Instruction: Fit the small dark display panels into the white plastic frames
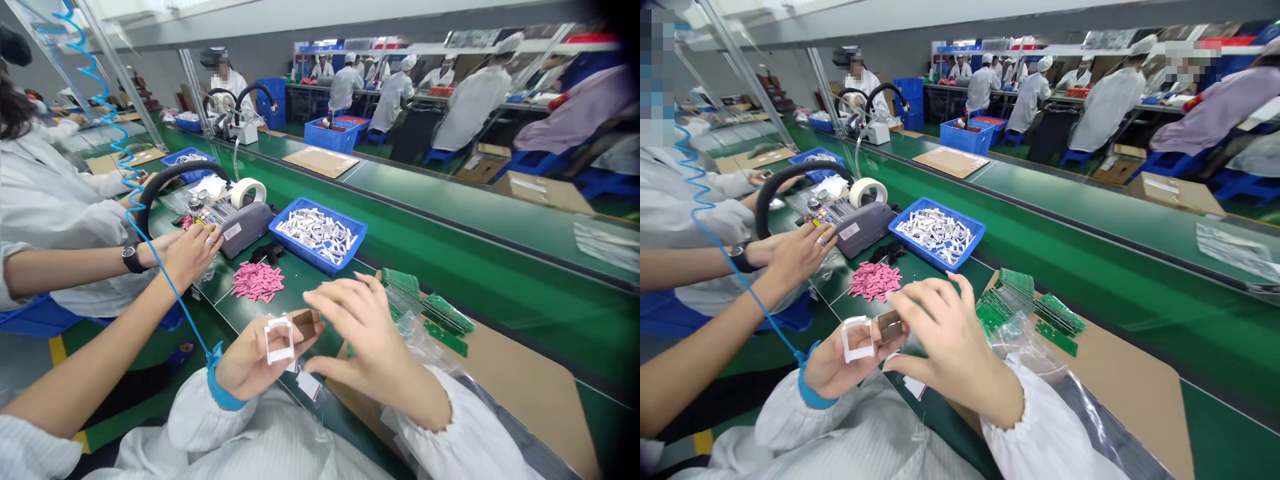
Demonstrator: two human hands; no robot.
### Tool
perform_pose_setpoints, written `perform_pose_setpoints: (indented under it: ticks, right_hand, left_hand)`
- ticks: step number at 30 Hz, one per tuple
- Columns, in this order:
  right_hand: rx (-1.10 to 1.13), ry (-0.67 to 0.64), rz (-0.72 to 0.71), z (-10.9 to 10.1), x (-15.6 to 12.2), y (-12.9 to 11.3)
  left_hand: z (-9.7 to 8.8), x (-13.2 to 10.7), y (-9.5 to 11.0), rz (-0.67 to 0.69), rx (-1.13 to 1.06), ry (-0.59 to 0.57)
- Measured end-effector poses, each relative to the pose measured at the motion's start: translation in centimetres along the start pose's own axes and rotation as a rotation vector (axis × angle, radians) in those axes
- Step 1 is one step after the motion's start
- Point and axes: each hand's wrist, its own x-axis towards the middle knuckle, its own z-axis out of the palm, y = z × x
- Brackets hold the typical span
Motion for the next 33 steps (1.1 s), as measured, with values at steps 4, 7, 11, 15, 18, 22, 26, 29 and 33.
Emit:
perform_pose_setpoints:
  ticks: [4, 7, 11, 15, 18, 22, 26, 29, 33]
  right_hand:
    - [-0.182, 0.080, -0.021, -0.3, -0.1, -1.1]
    - [-0.063, 0.117, 0.043, -0.7, -0.2, -0.6]
    - [0.578, 0.000, 0.216, -1.1, -0.3, 0.1]
    - [1.240, -0.009, 0.346, -0.5, -0.3, -0.2]
    - [1.441, 0.025, 0.363, 0.4, -0.3, -0.7]
    - [1.495, 0.054, 0.334, 1.2, -0.5, -0.9]
    - [1.462, 0.023, 0.290, 1.3, -0.6, -0.5]
    - [1.260, 0.045, 0.280, 0.5, -0.7, -0.3]
    - [0.674, 0.243, 0.222, -1.1, -0.6, -0.6]
  left_hand:
    - [1.1, 0.3, -0.4, -0.036, 0.049, 0.010]
    - [1.7, 0.7, -0.5, -0.021, 0.035, 0.029]
    - [2.1, 1.1, -0.5, -0.063, -0.070, -0.123]
    - [2.4, 1.3, -0.8, -0.113, -0.056, -0.224]
    - [2.7, 1.3, -1.1, -0.106, -0.044, -0.214]
    - [3.1, 1.3, -1.3, 0.000, -0.101, -0.210]
    - [3.5, 1.2, -1.1, 0.053, -0.069, -0.168]
    - [3.8, 1.0, -0.5, 0.055, 0.030, -0.130]
    - [3.7, 0.8, 0.0, 0.068, 0.156, -0.053]
